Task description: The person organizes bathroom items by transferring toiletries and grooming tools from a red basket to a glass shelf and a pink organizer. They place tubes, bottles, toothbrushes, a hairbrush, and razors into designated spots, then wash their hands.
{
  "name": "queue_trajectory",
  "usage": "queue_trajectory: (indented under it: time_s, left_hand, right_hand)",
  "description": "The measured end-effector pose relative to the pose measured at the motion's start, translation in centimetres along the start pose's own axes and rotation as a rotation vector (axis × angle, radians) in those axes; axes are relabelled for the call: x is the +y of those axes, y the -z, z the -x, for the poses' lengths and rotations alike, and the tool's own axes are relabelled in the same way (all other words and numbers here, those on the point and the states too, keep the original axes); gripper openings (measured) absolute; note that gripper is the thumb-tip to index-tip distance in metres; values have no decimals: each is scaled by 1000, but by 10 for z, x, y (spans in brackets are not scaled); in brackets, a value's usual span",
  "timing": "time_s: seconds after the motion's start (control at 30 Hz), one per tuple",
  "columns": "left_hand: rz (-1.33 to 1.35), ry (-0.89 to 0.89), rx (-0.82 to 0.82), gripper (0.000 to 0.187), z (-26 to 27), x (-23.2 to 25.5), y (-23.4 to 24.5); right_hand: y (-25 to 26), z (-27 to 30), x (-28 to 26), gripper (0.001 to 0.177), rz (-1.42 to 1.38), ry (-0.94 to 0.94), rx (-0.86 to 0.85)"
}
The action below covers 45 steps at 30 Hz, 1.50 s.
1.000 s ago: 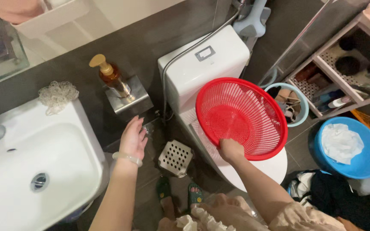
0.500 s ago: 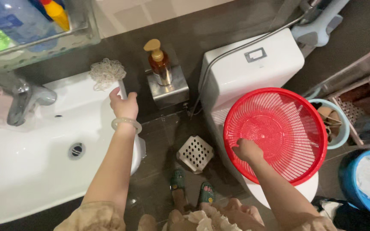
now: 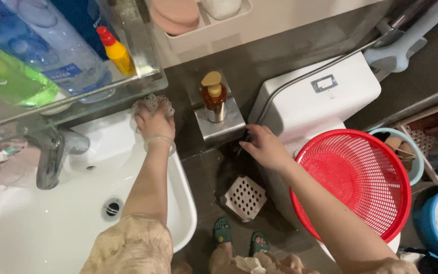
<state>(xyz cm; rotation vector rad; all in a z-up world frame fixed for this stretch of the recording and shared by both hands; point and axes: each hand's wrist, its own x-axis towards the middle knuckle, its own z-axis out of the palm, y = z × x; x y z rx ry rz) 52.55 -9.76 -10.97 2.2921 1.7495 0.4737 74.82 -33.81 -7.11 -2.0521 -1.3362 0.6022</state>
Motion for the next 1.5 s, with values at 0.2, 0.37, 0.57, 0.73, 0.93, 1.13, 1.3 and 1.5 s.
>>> queue_trajectory:
  time_s: [0.2, 0.37, 0.57, 0.73, 0.93, 1.13, 1.3, 1.5]
  left_hand:
    - [78, -93, 87, 37, -16, -42, -30]
    - [611, 85, 68, 23, -14, -62, -15]
    - [1804, 443, -428, 37, 19, -49, 21]
    - [2034, 421, -619, 32, 60, -31, 53]
    - [2145, 460, -692, 36, 104, 3, 76]
    - [2268, 414, -811, 30, 125, 52, 72]
    - [1985, 310, -850, 24, 134, 105, 37]
    - [1612, 438, -1312, 34, 178, 203, -15]
  right_hand:
    - [0, -37, -53, 58, -152, 93, 59]
    - [-22, -45, -73, 47, -203, 148, -9]
    - [-39, -46, -91, 43, -607, -20, -84]
    - [-24, -39, -108, 42, -777, -44, -155]
    - [-13, -26, -107, 38, -742, -105, -221]
    - [-4, 0, -74, 37, -596, 128, -236]
    - [24, 27, -41, 47, -591, 164, -193]
    - [54, 85, 56, 50, -353, -240, 226]
